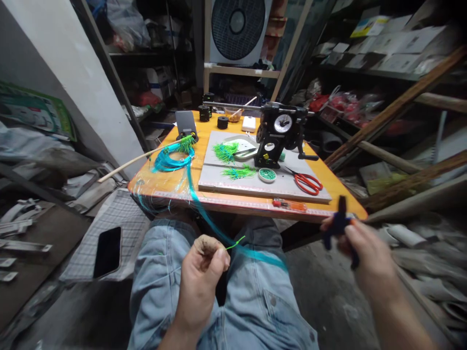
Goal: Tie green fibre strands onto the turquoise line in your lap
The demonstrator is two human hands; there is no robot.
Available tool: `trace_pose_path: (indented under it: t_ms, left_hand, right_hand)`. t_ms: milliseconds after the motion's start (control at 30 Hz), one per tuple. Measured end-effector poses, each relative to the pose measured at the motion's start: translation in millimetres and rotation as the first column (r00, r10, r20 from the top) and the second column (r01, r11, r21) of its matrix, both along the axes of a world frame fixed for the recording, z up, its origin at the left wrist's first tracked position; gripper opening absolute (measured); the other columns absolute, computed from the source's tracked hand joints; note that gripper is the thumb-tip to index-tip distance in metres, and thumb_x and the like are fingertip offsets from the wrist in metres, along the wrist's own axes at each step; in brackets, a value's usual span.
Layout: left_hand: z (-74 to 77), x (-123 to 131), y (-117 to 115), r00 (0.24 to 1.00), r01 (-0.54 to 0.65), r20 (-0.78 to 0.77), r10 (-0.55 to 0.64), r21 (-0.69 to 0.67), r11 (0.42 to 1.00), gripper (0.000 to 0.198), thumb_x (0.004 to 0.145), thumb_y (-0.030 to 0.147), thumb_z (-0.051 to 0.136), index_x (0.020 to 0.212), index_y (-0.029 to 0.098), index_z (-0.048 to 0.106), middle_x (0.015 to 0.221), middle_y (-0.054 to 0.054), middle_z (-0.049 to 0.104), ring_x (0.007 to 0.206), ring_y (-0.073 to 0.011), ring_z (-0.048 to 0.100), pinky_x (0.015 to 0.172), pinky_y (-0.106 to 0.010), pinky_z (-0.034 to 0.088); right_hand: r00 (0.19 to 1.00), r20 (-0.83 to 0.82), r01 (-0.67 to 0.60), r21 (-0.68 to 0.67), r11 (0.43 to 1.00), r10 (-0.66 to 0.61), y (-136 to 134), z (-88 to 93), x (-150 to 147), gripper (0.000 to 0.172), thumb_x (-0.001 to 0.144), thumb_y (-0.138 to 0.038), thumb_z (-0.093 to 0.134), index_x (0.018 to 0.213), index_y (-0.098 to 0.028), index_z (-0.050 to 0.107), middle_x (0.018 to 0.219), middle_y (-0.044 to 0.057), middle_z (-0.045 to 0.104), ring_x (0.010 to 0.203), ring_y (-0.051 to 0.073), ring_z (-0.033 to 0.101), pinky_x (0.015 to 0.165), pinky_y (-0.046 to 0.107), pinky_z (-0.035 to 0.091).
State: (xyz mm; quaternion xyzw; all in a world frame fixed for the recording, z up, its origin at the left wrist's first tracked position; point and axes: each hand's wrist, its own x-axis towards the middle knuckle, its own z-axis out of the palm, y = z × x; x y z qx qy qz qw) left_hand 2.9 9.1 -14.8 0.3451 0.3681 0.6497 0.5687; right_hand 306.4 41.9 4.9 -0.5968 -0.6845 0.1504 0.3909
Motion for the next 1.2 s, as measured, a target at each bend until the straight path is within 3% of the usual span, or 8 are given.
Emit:
trace_pose_path:
  t_ms: [100, 267, 567, 700, 833, 933, 1067, 1200]
  left_hand:
    - [2.8, 2, -4, 0.999, 0.03, 0.01, -0.03, 0.001, 1.0, 0.021, 0.089, 0.029, 0.069, 0.074, 0.019, 0.058, 0.067, 0.004, 0.054, 0.064, -0.0112, 0.047, 0.062, -0.024, 0.038]
    - [9.3, 0, -9, 0.998, 0.056, 0.004, -0.056, 0.028, 0.998, 0.02, 0.091, 0.027, 0.066, 0.074, 0.02, 0.058, 0.068, 0.004, 0.054, 0.065, -0.0115, 0.047, 0.063, -0.024, 0.038]
    - [7.8, 1, -9, 0.997, 0.062, -0.04, -0.06, 0.048, 0.997, 0.02, 0.092, 0.028, 0.065, 0.075, 0.02, 0.059, 0.069, 0.004, 0.053, 0.065, -0.0116, 0.047, 0.064, -0.023, 0.04]
    - [7.3, -3, -12, 0.985, 0.068, -0.163, -0.061, 0.035, 0.997, 0.007, 0.095, 0.026, 0.06, 0.089, 0.023, 0.062, 0.077, 0.003, 0.057, 0.072, -0.0123, 0.054, 0.07, -0.023, 0.044]
    - [15.4, -5, -12, 0.891, 0.117, -0.446, -0.089, 0.035, 0.993, 0.014, 0.097, 0.023, 0.051, 0.104, 0.025, 0.064, 0.083, 0.0, 0.061, 0.073, -0.0144, 0.058, 0.07, -0.025, 0.045]
    - [22.0, -5, -11, 0.787, 0.2, -0.612, -0.082, 0.127, 0.972, 0.023, 0.096, 0.016, 0.044, 0.082, 0.021, 0.061, 0.075, -0.001, 0.059, 0.071, -0.0165, 0.058, 0.069, -0.027, 0.043]
    - [17.8, -4, -13, 0.793, 0.233, -0.608, -0.036, 0.248, 0.94, 0.029, 0.093, 0.015, 0.039, 0.068, 0.021, 0.051, 0.065, 0.001, 0.05, 0.062, -0.0157, 0.05, 0.062, -0.028, 0.038]
    - [6.5, -3, -14, 0.838, 0.236, -0.528, -0.137, 0.124, 0.964, 0.027, 0.098, 0.024, 0.041, 0.079, 0.022, 0.06, 0.072, -0.001, 0.055, 0.067, -0.0166, 0.05, 0.063, -0.027, 0.038]
  right_hand:
    - [0.944, -0.257, -0.237, -0.088, 0.967, 0.208, -33, 0.3, -65, 0.031, 0.097, -0.046, 0.045, 0.094, -0.021, 0.063, 0.081, 0.006, 0.065, 0.071, 0.023, 0.062, 0.062, 0.031, 0.048]
    - [0.9, -0.2, -0.404, -0.051, 0.913, 0.387, -48, 4.4, -121, 0.019, 0.095, -0.033, 0.051, 0.095, -0.017, 0.062, 0.083, 0.007, 0.063, 0.078, 0.022, 0.062, 0.072, 0.032, 0.049]
    - [0.942, -0.043, -0.33, 0.069, 0.942, 0.333, -47, 1.9, -123, 0.021, 0.095, -0.034, 0.054, 0.102, -0.019, 0.066, 0.097, 0.01, 0.073, 0.092, 0.026, 0.067, 0.084, 0.036, 0.052]
    - [0.947, -0.037, -0.316, 0.083, 0.945, 0.32, -48, 4.6, -123, 0.014, 0.095, -0.03, 0.055, 0.097, -0.02, 0.065, 0.092, 0.008, 0.073, 0.088, 0.024, 0.069, 0.079, 0.031, 0.054]
    - [0.925, 0.005, -0.377, 0.109, 0.92, 0.379, -45, 10.3, -121, 0.01, 0.093, -0.025, 0.055, 0.099, -0.021, 0.062, 0.087, 0.008, 0.072, 0.081, 0.024, 0.067, 0.074, 0.033, 0.053]
    - [0.91, 0.066, -0.415, 0.109, 0.903, 0.41, -39, 11.8, -121, 0.009, 0.092, -0.022, 0.054, 0.097, -0.02, 0.061, 0.079, 0.007, 0.069, 0.072, 0.023, 0.063, 0.065, 0.033, 0.05]
    - [0.905, 0.048, -0.426, 0.083, 0.901, 0.423, -33, 8.6, -125, 0.012, 0.094, -0.022, 0.049, 0.093, -0.018, 0.06, 0.075, 0.007, 0.066, 0.068, 0.022, 0.059, 0.062, 0.033, 0.047]
    - [0.896, 0.03, -0.444, 0.009, 0.896, 0.444, -33, 7.4, -121, 0.014, 0.096, -0.026, 0.05, 0.093, -0.018, 0.061, 0.077, 0.006, 0.064, 0.07, 0.02, 0.06, 0.065, 0.031, 0.048]
